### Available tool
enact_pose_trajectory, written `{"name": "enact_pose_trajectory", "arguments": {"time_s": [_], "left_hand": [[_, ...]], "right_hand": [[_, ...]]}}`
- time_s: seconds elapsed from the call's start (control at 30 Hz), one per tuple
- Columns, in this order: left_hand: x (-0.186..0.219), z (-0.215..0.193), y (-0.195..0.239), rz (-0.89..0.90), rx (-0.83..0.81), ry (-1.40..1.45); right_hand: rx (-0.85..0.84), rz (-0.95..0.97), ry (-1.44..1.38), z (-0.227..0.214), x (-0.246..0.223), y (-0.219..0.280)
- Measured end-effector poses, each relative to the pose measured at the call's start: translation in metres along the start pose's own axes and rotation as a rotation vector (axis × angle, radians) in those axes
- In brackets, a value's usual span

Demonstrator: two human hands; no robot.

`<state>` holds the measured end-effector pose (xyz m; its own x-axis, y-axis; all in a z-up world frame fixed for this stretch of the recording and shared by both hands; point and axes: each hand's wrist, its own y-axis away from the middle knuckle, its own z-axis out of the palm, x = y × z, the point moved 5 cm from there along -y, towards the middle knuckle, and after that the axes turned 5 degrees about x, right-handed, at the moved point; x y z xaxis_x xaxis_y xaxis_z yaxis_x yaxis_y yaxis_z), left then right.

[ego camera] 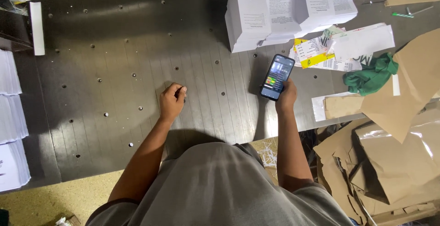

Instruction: Aligning and stacking small bundles of printed booklets on a metal finishing table.

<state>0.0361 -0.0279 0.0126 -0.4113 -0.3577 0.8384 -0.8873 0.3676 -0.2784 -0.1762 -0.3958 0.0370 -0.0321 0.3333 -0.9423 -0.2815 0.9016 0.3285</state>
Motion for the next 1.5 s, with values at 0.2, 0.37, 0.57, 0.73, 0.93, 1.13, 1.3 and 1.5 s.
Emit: {"name": "enact_pose_trajectory", "arguments": {"time_s": [0.2,0.37,0.57,0.73,0.93,1.13,1.3,1.5], "left_hand": [[0.000,0.000,0.000,-0.012,-0.020,-0.003],[0.001,-0.001,0.000,-0.014,-0.029,-0.007],[-0.004,0.001,0.000,-0.011,-0.033,0.010],[-0.007,0.003,0.001,-0.006,-0.029,-0.011],[-0.004,0.001,0.002,-0.013,-0.033,-0.002],[-0.004,0.001,0.000,-0.006,-0.036,0.001],[-0.005,0.002,0.000,-0.004,-0.036,0.006],[-0.007,0.003,0.001,-0.020,-0.025,-0.007]], "right_hand": [[-0.028,-0.024,0.089,0.031,-0.058,0.050],[-0.007,-0.051,0.035,0.031,-0.058,0.049],[-0.032,-0.057,0.044,0.027,-0.053,0.044],[-0.030,-0.072,0.067,0.026,-0.054,0.043],[-0.026,-0.084,0.057,0.019,-0.044,0.030],[-0.075,-0.048,0.026,0.000,-0.018,-0.003],[-0.067,0.060,0.010,-0.014,0.009,-0.034],[0.050,-0.051,0.237,0.013,-0.050,0.018]]}}
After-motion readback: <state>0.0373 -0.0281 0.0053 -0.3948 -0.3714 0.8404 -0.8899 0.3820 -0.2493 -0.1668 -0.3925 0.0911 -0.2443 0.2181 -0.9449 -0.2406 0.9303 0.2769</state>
